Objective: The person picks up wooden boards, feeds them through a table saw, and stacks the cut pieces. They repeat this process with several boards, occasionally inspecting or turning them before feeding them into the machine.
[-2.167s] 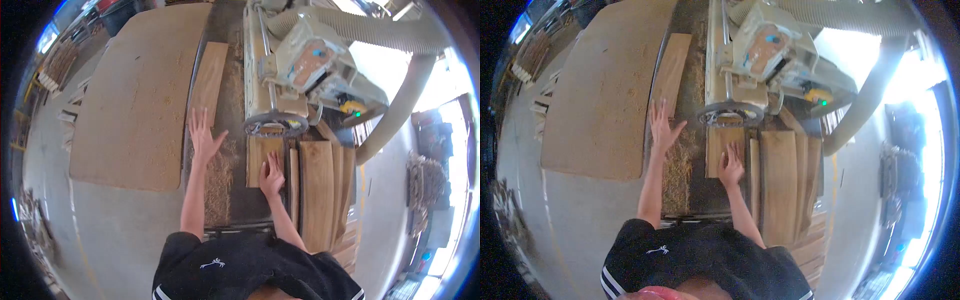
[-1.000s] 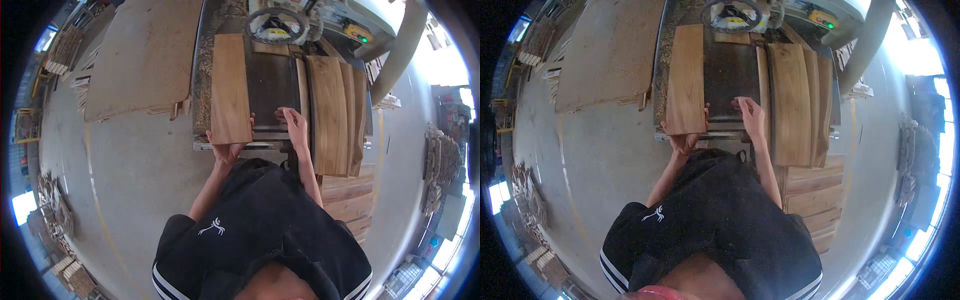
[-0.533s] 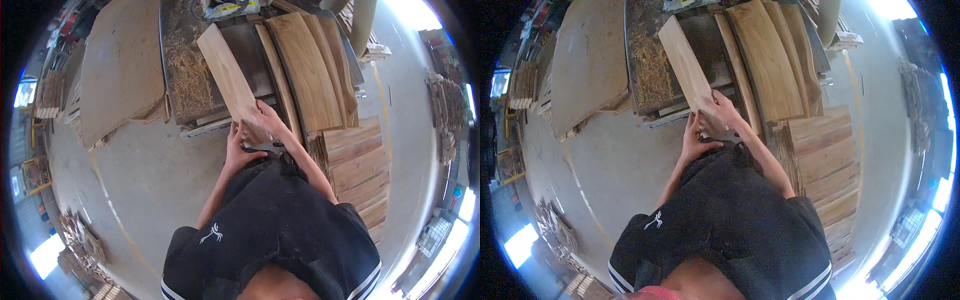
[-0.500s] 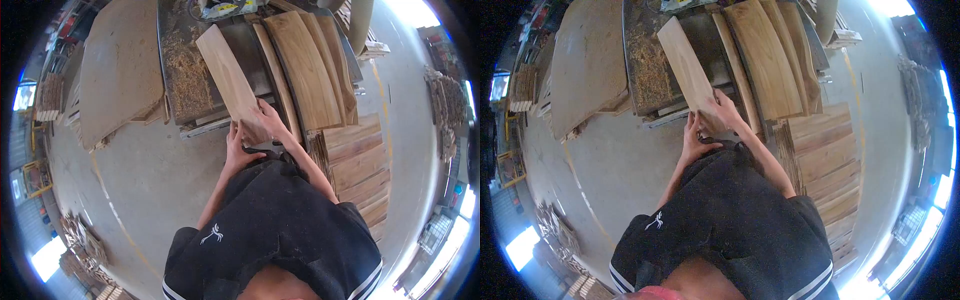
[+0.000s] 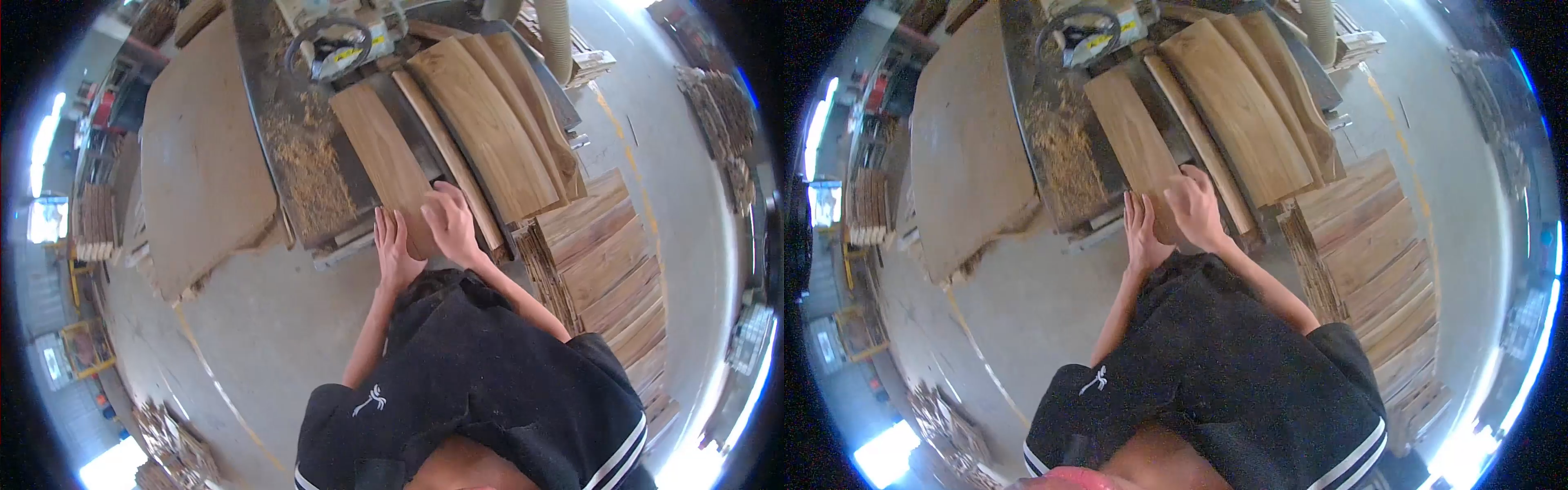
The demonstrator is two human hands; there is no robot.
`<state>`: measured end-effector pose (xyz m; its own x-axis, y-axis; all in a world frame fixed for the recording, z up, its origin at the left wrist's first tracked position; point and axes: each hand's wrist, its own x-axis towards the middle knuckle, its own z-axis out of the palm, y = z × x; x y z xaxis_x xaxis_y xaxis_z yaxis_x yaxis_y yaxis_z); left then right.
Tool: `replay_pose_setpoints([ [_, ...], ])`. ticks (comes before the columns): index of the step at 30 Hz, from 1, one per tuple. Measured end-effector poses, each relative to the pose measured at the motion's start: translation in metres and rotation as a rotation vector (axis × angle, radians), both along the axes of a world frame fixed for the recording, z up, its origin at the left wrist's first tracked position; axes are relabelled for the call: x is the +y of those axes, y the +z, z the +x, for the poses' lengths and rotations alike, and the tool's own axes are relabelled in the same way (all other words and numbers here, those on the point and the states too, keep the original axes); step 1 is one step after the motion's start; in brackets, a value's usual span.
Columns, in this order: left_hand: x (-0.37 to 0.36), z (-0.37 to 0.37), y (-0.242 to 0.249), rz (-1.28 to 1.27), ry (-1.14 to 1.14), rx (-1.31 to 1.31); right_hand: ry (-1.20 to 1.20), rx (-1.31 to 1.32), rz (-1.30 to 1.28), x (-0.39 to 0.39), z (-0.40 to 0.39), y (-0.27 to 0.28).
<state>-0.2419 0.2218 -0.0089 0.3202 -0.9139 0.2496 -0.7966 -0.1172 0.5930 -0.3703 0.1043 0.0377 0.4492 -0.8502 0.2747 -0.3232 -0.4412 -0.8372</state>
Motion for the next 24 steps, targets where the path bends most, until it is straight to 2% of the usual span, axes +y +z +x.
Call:
replay_pose_setpoints([
  [3,-0.029,0.0,-0.016,-0.063,-0.023,-0.065,0.147,0.049,-0.106,-0.012,0.006,0.007],
  [5,-0.048,0.006,-0.041,-0.086,-0.023,-0.138,0.123,0.134,-0.152,-0.022,0.016,-0.02],
  [6,-0.057,0.008,-0.037,-0.068,-0.026,-0.128,0.118,0.174,-0.175,-0.029,0.022,-0.04],
  [8,-0.068,0.017,-0.028,-0.019,-0.023,-0.113,0.108,0.093,-0.192,-0.042,0.034,-0.067],
  [14,-0.113,0.073,-0.026,0.07,-0.065,-0.251,0.049,0.064,-0.244,-0.094,0.094,-0.094],
  [18,-0.145,0.112,-0.02,0.113,-0.1,-0.234,0.048,0.08,-0.387,-0.129,0.129,-0.099],
  [21,-0.174,0.138,-0.011,0.15,-0.104,-0.217,0.057,-0.052,-0.274,-0.155,0.162,-0.105],
  [24,-0.189,0.156,-0.018,0.182,-0.106,-0.246,0.113,-0.086,-0.309,-0.17,0.173,-0.104],
])
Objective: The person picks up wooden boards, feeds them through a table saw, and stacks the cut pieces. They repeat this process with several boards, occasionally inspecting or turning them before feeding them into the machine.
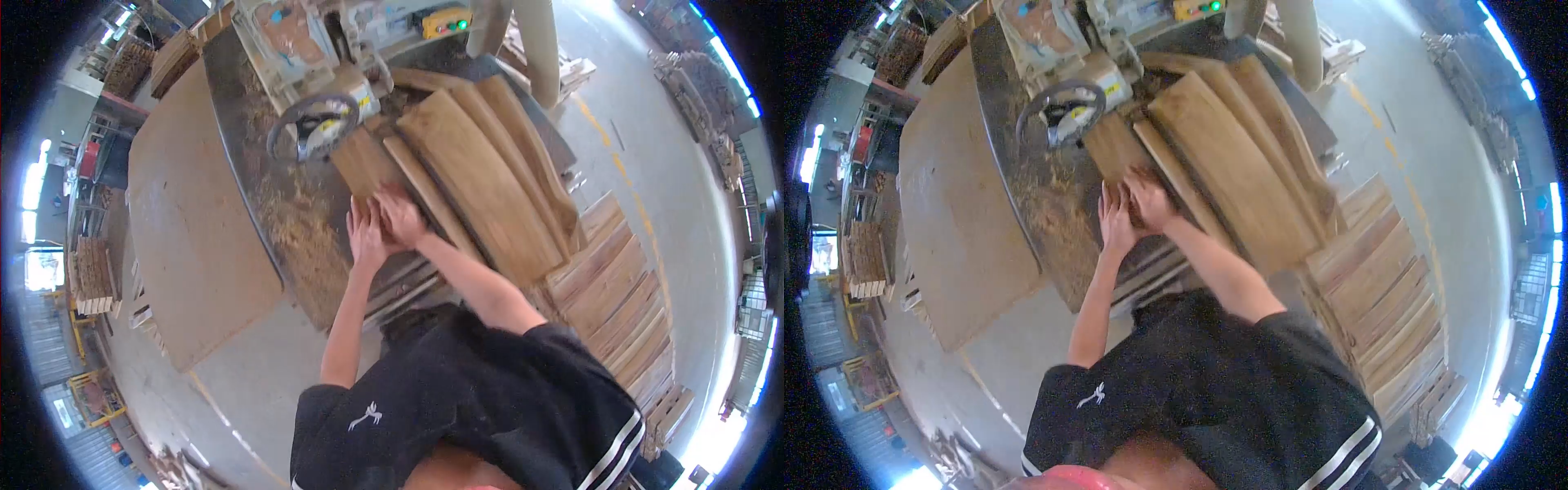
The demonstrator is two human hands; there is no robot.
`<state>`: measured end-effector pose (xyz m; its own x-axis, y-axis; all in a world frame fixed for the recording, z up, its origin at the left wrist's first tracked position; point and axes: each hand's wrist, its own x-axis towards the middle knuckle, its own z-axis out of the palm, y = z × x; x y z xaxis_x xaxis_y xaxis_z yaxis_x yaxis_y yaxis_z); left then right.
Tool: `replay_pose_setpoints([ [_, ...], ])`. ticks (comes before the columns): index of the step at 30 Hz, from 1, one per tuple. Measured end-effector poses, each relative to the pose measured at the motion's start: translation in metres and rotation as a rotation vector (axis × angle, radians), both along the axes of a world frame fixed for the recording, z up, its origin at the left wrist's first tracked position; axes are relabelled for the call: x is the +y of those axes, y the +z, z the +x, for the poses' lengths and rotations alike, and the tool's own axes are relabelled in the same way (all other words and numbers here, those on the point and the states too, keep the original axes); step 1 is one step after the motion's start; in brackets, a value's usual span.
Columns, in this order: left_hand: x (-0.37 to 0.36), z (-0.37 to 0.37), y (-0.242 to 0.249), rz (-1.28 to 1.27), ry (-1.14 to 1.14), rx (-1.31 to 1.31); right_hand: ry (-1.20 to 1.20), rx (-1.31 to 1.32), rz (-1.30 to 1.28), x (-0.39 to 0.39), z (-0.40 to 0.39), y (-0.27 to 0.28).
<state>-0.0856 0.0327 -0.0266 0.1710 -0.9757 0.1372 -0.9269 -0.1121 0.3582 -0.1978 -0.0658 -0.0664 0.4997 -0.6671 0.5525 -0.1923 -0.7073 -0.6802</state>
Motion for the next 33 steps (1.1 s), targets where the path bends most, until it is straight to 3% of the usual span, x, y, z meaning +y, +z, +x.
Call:
replay_pose_setpoints([
  [1,-0.009,0.006,-0.002,-0.026,0.003,-0.143,-0.021,0.036,-0.056,-0.011,0.006,0.003],
  [7,-0.043,0.033,0.017,0.056,-0.002,-0.096,-0.059,0.058,-0.029,-0.04,0.037,0.019],
  [11,-0.058,0.05,0.006,0.056,0.07,-0.11,0.238,-0.041,0.623,-0.067,0.031,0.055],
  [14,-0.07,0.054,0.019,0.04,0.196,-0.11,0.296,-0.192,0.635,-0.032,-0.033,0.122],
  [16,-0.067,0.047,0.031,0.035,0.341,-0.107,0.009,0.002,-0.081,-0.025,-0.093,0.14],
  [17,-0.065,0.05,0.016,-0.051,0.384,-0.115,-0.147,0.241,0.005,-0.014,-0.131,0.167],
  [19,-0.044,0.033,0.009,-0.205,0.419,-0.061,-0.7,0.422,-0.197,-0.007,-0.185,0.123],
  [21,-0.027,-0.002,0.009,-0.33,0.392,-0.04,-0.93,0.529,-0.063,0.006,-0.221,0.111],
  [24,0.013,-0.055,0.0,-0.417,0.19,0.08,-0.744,0.602,-0.044,0.013,-0.246,0.082],
  [25,0.025,-0.071,-0.002,-0.443,0.148,0.096,-0.745,0.689,-0.035,0.021,-0.24,0.095],
  [28,0.068,-0.11,-0.001,-0.498,0.08,0.165,-0.883,0.661,0.242,-0.007,-0.227,0.142],
  [31,0.103,-0.127,0.011,-0.487,0.158,0.23,-0.707,0.669,0.604,-0.048,-0.238,0.156],
  [33,0.125,-0.127,0.009,-0.508,0.214,0.218,-0.682,0.69,0.424,-0.041,-0.238,0.133],
])
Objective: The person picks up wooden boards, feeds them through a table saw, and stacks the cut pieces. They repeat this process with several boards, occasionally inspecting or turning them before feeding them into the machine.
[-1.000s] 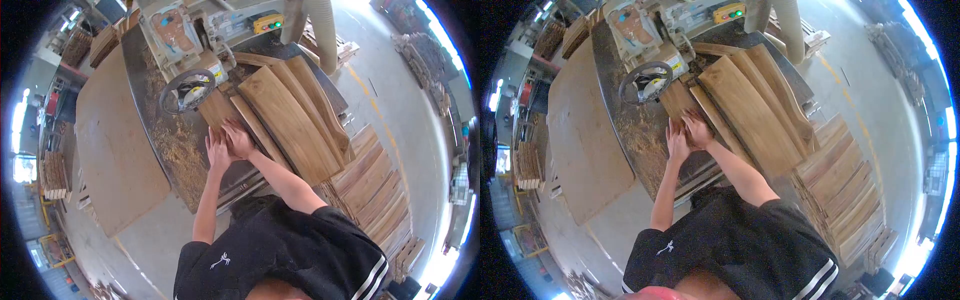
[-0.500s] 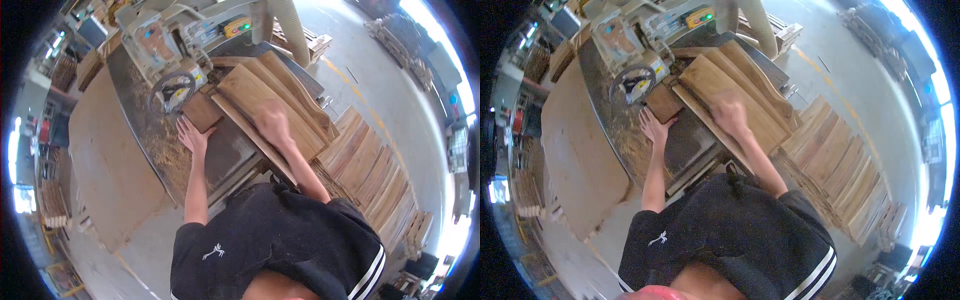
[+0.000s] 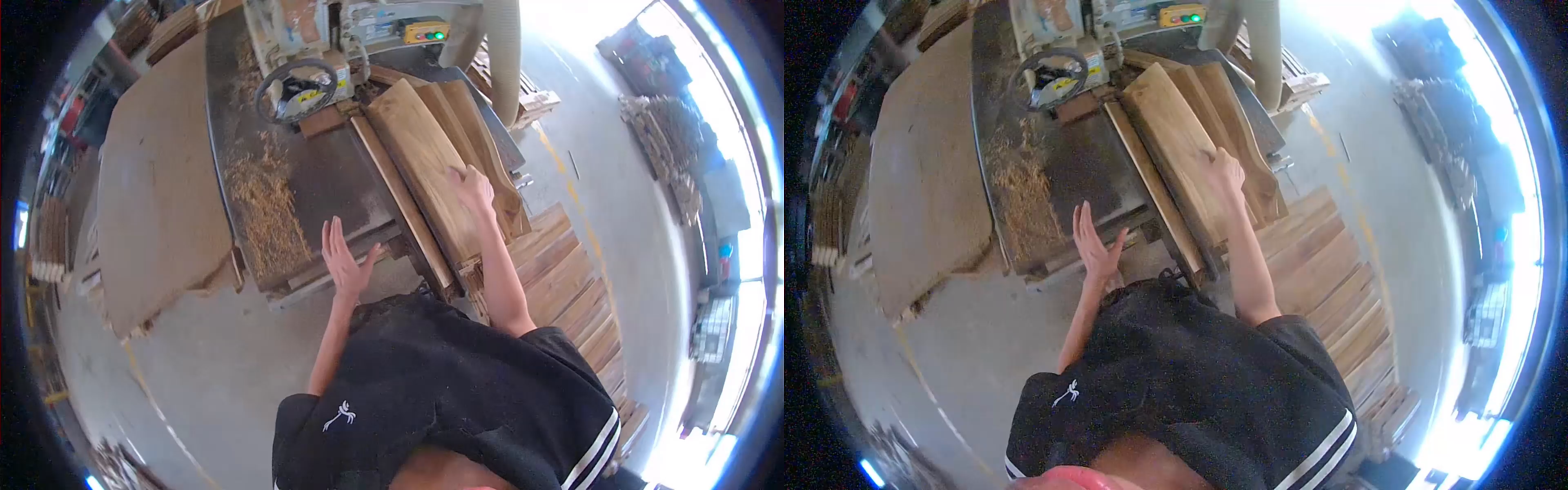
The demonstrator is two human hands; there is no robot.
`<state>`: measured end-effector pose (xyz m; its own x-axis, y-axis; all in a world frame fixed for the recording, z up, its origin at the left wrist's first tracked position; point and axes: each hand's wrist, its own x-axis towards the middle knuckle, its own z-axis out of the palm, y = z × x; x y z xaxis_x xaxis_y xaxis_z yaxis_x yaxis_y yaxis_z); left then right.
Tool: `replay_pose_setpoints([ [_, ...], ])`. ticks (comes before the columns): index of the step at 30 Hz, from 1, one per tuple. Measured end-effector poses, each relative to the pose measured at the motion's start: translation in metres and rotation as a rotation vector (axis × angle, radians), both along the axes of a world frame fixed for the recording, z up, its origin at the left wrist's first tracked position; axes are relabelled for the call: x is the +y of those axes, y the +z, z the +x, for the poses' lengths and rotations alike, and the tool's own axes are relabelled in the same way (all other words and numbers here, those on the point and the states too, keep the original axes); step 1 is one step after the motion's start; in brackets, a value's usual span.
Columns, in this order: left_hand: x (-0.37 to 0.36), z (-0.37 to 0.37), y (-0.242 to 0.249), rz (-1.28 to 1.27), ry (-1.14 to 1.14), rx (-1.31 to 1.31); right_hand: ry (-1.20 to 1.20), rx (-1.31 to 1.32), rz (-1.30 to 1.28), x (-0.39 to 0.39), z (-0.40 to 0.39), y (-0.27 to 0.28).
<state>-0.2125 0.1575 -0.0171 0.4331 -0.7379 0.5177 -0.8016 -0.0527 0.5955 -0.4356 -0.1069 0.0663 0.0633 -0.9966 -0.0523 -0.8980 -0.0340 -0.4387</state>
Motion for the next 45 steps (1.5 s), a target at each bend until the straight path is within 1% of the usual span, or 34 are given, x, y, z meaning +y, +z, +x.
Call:
replay_pose_setpoints([
  [1,0.008,-0.002,0.006,-0.011,0.028,-0.002,0.045,0.024,-0.075,0.001,0.002,-0.005],
  [2,0.019,-0.007,0.013,0.012,0.074,0.102,-0.012,-0.012,0.053,-0.008,-0.003,-0.003],
  [5,0.048,-0.016,0.017,0.042,0.084,0.271,-0.007,0.002,0.038,-0.005,-0.009,0.024],
  [6,0.052,-0.023,0.028,-0.009,0.096,0.443,-0.015,-0.008,0.047,-0.001,-0.012,0.036],
  [8,0.066,-0.032,0.069,0.022,0.0,0.566,-0.007,-0.142,0.001,0.006,-0.025,0.042],
  [9,0.07,-0.037,0.08,0.037,-0.046,0.634,-0.001,-0.202,-0.021,0.006,-0.035,0.04],
  [10,0.069,-0.04,0.079,0.084,-0.11,0.663,0.024,-0.247,0.009,0.003,-0.043,0.035],
  [11,0.069,-0.041,0.078,0.132,-0.169,0.694,0.036,-0.379,0.018,0.004,-0.048,0.022],
  [12,0.072,-0.043,0.077,0.182,-0.22,0.725,0.053,-0.511,0.033,0.004,-0.051,-0.002],
  [14,0.066,-0.061,0.068,0.104,-0.215,0.978,0.072,-0.749,0.116,0.017,-0.045,-0.015],
  [15,0.062,-0.072,0.063,0.061,-0.209,1.102,0.07,-0.851,0.184,0.035,-0.034,-0.01],
  [16,0.062,-0.079,0.061,0.028,-0.269,1.17,0.065,-0.953,0.255,0.054,-0.022,-0.004],
  [19,0.063,-0.092,0.062,0.135,-0.158,1.339,0.06,-1.029,0.376,0.1,0.01,0.015],
  [20,0.068,-0.095,0.065,0.168,-0.067,1.493,0.107,-1.049,0.387,0.11,0.02,0.012],
  [23,0.083,-0.086,0.025,-0.029,0.022,1.631,0.159,-1.035,0.443,0.137,0.047,-0.001],
  [24,0.092,-0.08,0.027,-0.025,0.052,1.583,0.217,-0.982,0.33,0.139,0.057,-0.036],
  [27,0.111,-0.069,0.045,-0.025,0.15,1.456,0.211,-0.679,0.266,0.164,0.089,-0.042],
  [28,0.116,-0.064,0.052,-0.026,0.196,1.415,0.25,-0.689,0.304,0.175,0.095,-0.032],
  [29,0.12,-0.059,0.059,-0.026,0.244,1.376,0.282,-0.646,0.327,0.179,0.104,-0.029],
  [31,0.128,-0.044,0.066,0.033,0.316,1.244,0.34,-0.548,0.374,0.187,0.117,-0.036],
  [32,0.131,-0.041,0.068,0.062,0.35,1.188,0.438,-0.509,0.345,0.189,0.117,-0.04],
  [35,0.127,-0.039,0.11,0.31,0.409,0.771,0.54,-0.437,0.585,0.177,0.112,-0.024],
  [36,0.119,-0.05,0.117,0.081,0.388,0.713,0.521,-0.591,0.77,0.174,0.105,-0.026],
  [38,0.111,-0.06,0.133,0.197,0.137,0.428,0.479,-0.884,0.881,0.184,0.094,-0.023],
  [39,0.106,-0.066,0.127,0.263,0.002,0.359,0.454,-1.031,0.933,0.188,0.089,-0.022],
  [40,0.101,-0.073,0.115,0.327,-0.131,0.291,0.516,-0.883,0.626,0.191,0.09,-0.031],
  [41,0.099,-0.078,0.104,0.388,-0.263,0.22,0.487,-0.845,0.527,0.19,0.087,-0.039],
  [43,0.098,-0.073,0.095,0.546,-0.339,0.075,0.431,-0.781,0.309,0.172,0.08,-0.06],
  [44,0.095,-0.066,0.091,0.622,-0.377,-0.006,0.49,-0.758,0.178,0.161,0.079,-0.076],
  [45,0.094,-0.055,0.085,0.622,-0.34,-0.036,0.499,-0.759,0.164,0.156,0.081,-0.073],
])
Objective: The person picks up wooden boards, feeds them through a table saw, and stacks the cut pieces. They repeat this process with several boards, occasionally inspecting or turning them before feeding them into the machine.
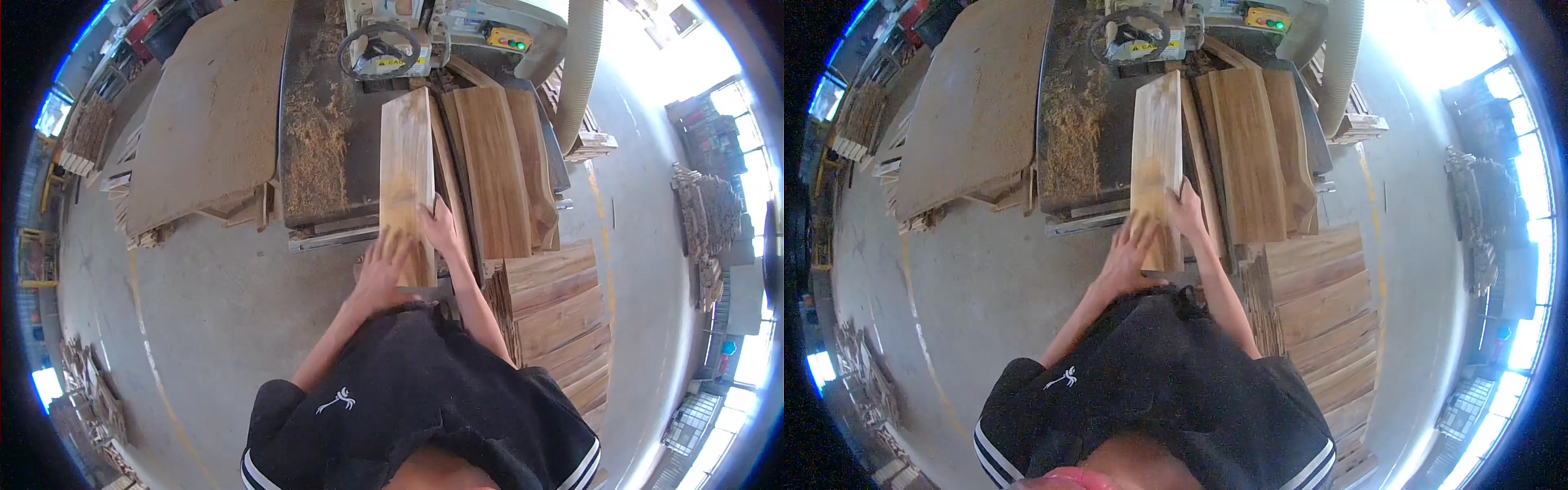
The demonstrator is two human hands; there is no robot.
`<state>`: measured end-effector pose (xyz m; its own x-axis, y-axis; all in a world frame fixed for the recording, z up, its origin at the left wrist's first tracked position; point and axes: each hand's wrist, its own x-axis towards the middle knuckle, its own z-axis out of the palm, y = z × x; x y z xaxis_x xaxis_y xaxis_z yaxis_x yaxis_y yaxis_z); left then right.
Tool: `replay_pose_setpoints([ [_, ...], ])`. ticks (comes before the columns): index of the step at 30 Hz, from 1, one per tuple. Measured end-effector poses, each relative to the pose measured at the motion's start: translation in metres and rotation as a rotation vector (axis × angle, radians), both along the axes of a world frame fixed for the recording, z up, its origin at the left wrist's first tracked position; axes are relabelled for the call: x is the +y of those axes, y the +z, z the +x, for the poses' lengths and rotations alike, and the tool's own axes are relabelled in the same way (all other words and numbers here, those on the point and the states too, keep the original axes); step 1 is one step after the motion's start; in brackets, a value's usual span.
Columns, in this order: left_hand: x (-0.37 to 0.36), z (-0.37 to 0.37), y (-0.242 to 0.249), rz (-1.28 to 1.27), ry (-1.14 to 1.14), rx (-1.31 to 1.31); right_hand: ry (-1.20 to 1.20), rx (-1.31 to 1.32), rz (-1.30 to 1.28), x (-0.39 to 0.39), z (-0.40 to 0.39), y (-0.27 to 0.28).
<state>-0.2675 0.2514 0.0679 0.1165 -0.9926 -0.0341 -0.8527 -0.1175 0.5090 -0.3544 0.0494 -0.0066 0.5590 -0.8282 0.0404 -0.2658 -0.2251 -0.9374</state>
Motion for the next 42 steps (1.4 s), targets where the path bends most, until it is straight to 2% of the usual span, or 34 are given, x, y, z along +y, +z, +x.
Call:
replay_pose_setpoints([
  [3,0.006,0.031,-0.041,-0.001,0.09,-0.136,0.019,0.006,0.041,-0.001,0.002,0.019],
  [6,0.004,0.045,-0.054,0.048,0.246,0.025,0.07,0.11,-0.057,-0.024,0.01,-0.005],
  [7,0.002,0.047,-0.061,-0.026,0.23,0.062,0.028,0.157,-0.094,-0.02,0.014,0.012],
  [10,-0.007,0.048,-0.064,-0.04,0.163,-0.047,-0.017,0.328,0.007,-0.012,0.021,0.057],
  [13,-0.011,0.051,-0.064,-0.053,0.164,-0.054,-0.152,0.016,-0.502,-0.001,0.021,0.045],
  [17,-0.027,0.052,-0.075,-0.046,0.113,-0.045,0.067,0.065,-0.462,0.015,0.008,0.033],
  [20,-0.036,0.053,-0.067,-0.029,0.094,-0.103,0.116,0.203,-0.454,0.025,0.003,0.008],
  [23,-0.036,0.045,-0.047,0.007,0.119,-0.18,0.106,0.088,-0.457,0.019,0.005,-0.016],
  [27,-0.038,0.053,-0.061,-0.004,0.103,-0.081,0.094,0.044,-0.51,0.013,0.012,-0.026],
  [37,-0.045,0.074,-0.068,0.036,-0.024,-0.1,-0.026,0.15,-0.504,0.003,0.052,-0.04],
  [40,-0.061,0.081,-0.068,-0.015,0.053,-0.146,-0.034,0.224,-0.514,-0.018,0.071,-0.042],
  [42,-0.072,0.092,-0.071,0.043,0.049,-0.17,-0.043,0.264,-0.524,-0.036,0.092,-0.039],
])
